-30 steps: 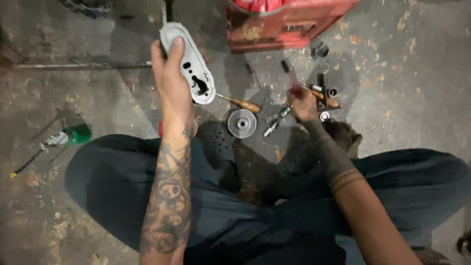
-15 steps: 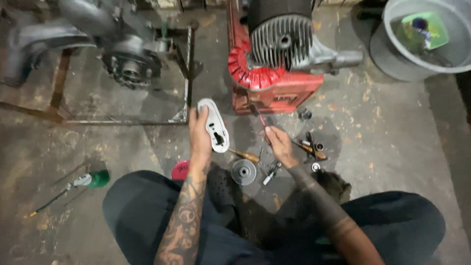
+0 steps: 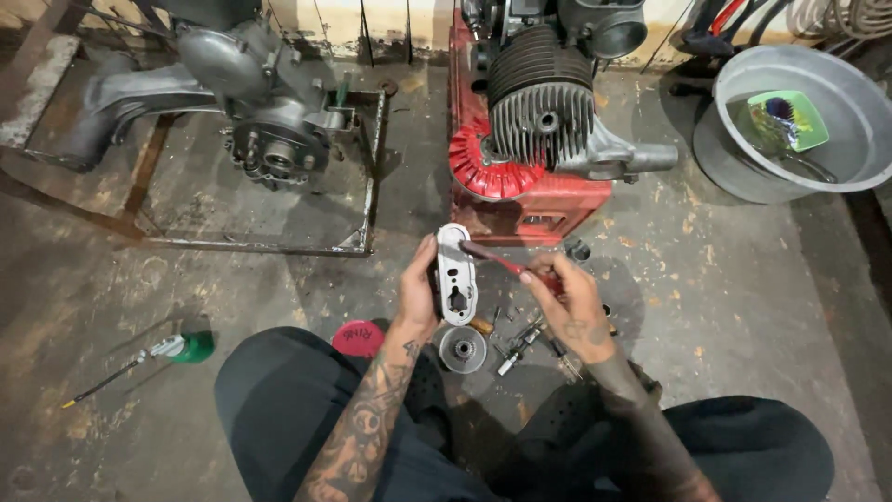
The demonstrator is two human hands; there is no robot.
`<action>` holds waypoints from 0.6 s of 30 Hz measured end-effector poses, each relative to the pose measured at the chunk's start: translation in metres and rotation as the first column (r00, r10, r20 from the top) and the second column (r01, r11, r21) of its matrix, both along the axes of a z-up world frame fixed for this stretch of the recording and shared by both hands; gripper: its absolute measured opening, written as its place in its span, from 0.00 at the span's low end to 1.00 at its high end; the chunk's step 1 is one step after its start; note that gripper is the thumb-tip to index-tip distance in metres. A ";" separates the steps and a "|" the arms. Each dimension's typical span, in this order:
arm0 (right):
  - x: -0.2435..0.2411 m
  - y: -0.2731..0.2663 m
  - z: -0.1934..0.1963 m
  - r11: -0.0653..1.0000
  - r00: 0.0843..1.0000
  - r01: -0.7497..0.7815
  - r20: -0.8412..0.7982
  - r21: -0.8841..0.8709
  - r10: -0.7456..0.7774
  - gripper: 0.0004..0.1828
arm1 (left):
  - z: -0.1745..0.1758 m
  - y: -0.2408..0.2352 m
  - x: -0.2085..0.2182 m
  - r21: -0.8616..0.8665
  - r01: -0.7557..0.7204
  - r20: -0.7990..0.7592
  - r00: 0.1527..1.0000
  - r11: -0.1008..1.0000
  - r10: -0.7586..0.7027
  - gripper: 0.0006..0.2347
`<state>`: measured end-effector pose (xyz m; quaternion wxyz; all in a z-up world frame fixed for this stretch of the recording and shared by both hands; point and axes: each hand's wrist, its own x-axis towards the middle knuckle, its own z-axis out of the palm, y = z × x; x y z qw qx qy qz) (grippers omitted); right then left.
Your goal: The person works on a disassembled motorcycle engine, first handling the cylinder and head on a stand, then picking up a metal engine cover and repeatedly scraping its mating surface with a red handheld scraper while sitting on the floor. The scraping continues across the surface of the cover until the clip ends.
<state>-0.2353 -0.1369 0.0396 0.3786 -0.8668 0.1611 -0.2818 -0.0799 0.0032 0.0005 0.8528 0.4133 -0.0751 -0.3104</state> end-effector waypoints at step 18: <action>-0.013 -0.007 -0.019 0.999 1.000 -0.026 0.008 -0.025 0.026 0.09 | -0.034 -0.005 -0.001 -0.084 0.053 -0.491 0.867 0.995 -0.088 0.14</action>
